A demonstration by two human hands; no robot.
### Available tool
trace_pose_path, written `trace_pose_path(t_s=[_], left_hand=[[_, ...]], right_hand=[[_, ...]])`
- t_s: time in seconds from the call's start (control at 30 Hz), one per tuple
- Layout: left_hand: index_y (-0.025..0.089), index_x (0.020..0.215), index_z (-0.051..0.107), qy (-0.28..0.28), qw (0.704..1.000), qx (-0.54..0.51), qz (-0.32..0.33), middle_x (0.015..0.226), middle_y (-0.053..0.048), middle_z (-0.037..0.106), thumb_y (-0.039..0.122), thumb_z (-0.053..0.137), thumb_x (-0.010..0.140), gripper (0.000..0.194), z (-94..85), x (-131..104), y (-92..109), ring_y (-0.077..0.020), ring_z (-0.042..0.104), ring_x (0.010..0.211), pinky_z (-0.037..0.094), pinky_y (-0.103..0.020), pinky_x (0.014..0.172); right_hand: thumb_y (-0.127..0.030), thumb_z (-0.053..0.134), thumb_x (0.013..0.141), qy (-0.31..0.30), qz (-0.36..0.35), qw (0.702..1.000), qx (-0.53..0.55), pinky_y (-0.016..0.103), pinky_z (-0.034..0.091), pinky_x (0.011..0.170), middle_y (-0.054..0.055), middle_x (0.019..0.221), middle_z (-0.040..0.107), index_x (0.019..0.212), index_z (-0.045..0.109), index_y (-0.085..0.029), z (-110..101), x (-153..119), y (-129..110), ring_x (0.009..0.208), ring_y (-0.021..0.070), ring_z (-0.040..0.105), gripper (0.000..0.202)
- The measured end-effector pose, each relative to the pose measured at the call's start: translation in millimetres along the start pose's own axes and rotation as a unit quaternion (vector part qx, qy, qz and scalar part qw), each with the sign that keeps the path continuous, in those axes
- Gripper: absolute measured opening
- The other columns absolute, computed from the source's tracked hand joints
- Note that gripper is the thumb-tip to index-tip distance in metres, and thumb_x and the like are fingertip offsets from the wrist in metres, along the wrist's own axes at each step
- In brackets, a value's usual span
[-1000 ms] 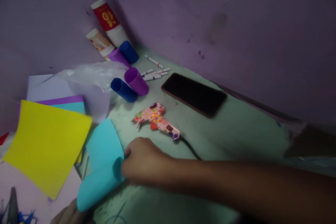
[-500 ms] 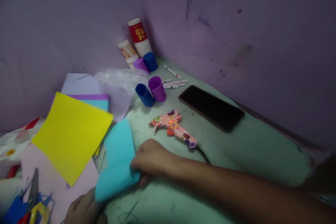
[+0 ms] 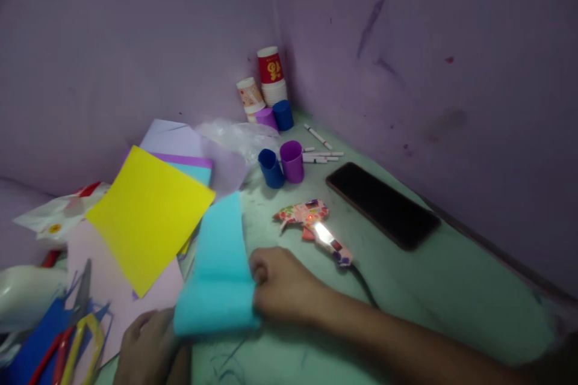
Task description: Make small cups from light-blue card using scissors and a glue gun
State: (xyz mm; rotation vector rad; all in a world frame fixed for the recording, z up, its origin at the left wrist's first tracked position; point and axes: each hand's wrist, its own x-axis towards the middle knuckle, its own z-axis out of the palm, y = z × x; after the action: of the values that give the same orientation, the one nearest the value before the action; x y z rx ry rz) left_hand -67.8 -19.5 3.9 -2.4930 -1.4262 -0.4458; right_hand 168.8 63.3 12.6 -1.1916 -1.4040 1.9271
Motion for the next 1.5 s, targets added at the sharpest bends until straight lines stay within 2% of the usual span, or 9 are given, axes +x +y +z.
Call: trace_pose_path(t_s=[0.27,0.5,0.7,0.8,0.93,1.13,1.23,1.37,1.5], left_hand=[[0.014,0.127,0.044,0.044,0.997,0.031,-0.064,0.101,-0.013,0.054,0.003,0.037,0.074,0.054,-20.6,3.4,4.8,-0.0258,0.053,0.093,0.037,-0.048,0.086],[0.015,0.131,0.04,0.104,0.993,0.0,-0.053,0.105,-0.014,0.054,-0.002,0.036,0.074,0.06,-45.2,10.1,12.2,-0.0233,0.051,0.1,0.033,-0.051,0.094],[0.023,0.121,0.052,0.239,0.938,-0.178,-0.178,0.105,-0.006,0.061,0.004,0.041,0.082,0.045,-61.4,17.9,22.4,-0.0179,0.056,0.098,0.044,-0.032,0.086],[0.023,0.104,0.062,0.201,0.877,-0.318,-0.3,0.092,-0.002,0.067,0.021,0.046,0.086,0.024,-70.6,27.3,24.5,-0.0152,0.062,0.084,0.048,-0.025,0.074],[0.017,0.09,0.068,0.061,0.811,-0.438,-0.383,0.089,-0.006,0.069,0.034,0.05,0.079,0.027,-85.2,46.1,22.7,-0.0196,0.063,0.085,0.048,-0.028,0.077],[0.017,0.056,0.056,-0.053,0.822,-0.41,-0.391,0.059,0.002,0.053,0.028,0.053,0.07,0.018,-82.1,54.1,26.1,-0.0138,0.048,0.062,0.035,-0.024,0.057],[0.016,0.052,0.053,-0.076,0.771,-0.488,-0.403,0.055,0.003,0.047,0.024,0.053,0.067,0.017,-74.9,51.2,27.1,-0.0124,0.044,0.057,0.033,-0.023,0.052],[0.014,0.046,0.056,-0.028,0.682,-0.633,-0.367,0.055,0.001,0.053,0.018,0.059,0.06,0.015,-66.1,48.4,20.2,-0.0117,0.046,0.055,0.04,-0.024,0.056],[0.012,0.043,0.057,-0.03,0.649,-0.65,-0.395,0.051,0.0,0.054,0.025,0.063,0.058,0.021,-51.0,44.2,12.2,-0.0094,0.042,0.046,0.036,-0.023,0.046]], right_hand=[[-0.021,0.076,0.06,-0.04,-0.12,0.991,0.043,0.024,0.049,0.063,-0.001,0.065,0.063,0.071,0.06,-0.015,5.5,-8.2,-12.6,0.063,0.013,0.059,0.021],[-0.023,0.079,0.055,-0.083,-0.096,0.988,0.088,0.03,0.054,0.066,0.005,0.074,0.071,0.087,0.065,-0.015,3.5,-1.5,-6.9,0.074,0.0227,0.068,0.036],[-0.027,0.082,0.048,-0.028,-0.072,0.99,0.115,0.035,0.054,0.073,0.008,0.075,0.073,0.088,0.067,-0.016,3.8,-1.5,-9.0,0.079,0.0278,0.069,0.044],[-0.028,0.082,0.049,-0.03,-0.084,0.992,0.092,0.037,0.053,0.075,0.01,0.079,0.074,0.087,0.068,-0.016,3.0,-2.6,-7.5,0.083,0.0287,0.069,0.042],[-0.03,0.081,0.054,-0.019,-0.099,0.995,0.021,0.039,0.054,0.074,0.013,0.083,0.074,0.09,0.07,-0.016,1.4,-6.3,-5.7,0.081,0.0299,0.069,0.041],[-0.021,0.078,0.058,-0.053,-0.113,0.992,-0.035,0.034,0.052,0.075,0.008,0.081,0.073,0.083,0.07,-0.018,3.6,-6.6,-4.0,0.078,0.0256,0.068,0.026],[-0.019,0.075,0.061,-0.069,-0.127,0.987,-0.073,0.028,0.051,0.067,0.005,0.077,0.072,0.079,0.07,-0.018,6.7,-5.9,-1.7,0.071,0.0207,0.066,0.019],[-0.021,0.077,0.059,-0.081,-0.112,0.99,-0.023,0.022,0.046,0.057,0.001,0.068,0.068,0.074,0.068,-0.017,12.1,-12.3,-4.8,0.061,0.0141,0.061,0.018],[-0.03,0.07,0.07,-0.154,-0.116,0.981,0.01,0.025,0.048,0.067,0.004,0.081,0.069,0.094,0.069,-0.015,11.4,-22.4,-14.7,0.071,0.0154,0.063,0.028]])
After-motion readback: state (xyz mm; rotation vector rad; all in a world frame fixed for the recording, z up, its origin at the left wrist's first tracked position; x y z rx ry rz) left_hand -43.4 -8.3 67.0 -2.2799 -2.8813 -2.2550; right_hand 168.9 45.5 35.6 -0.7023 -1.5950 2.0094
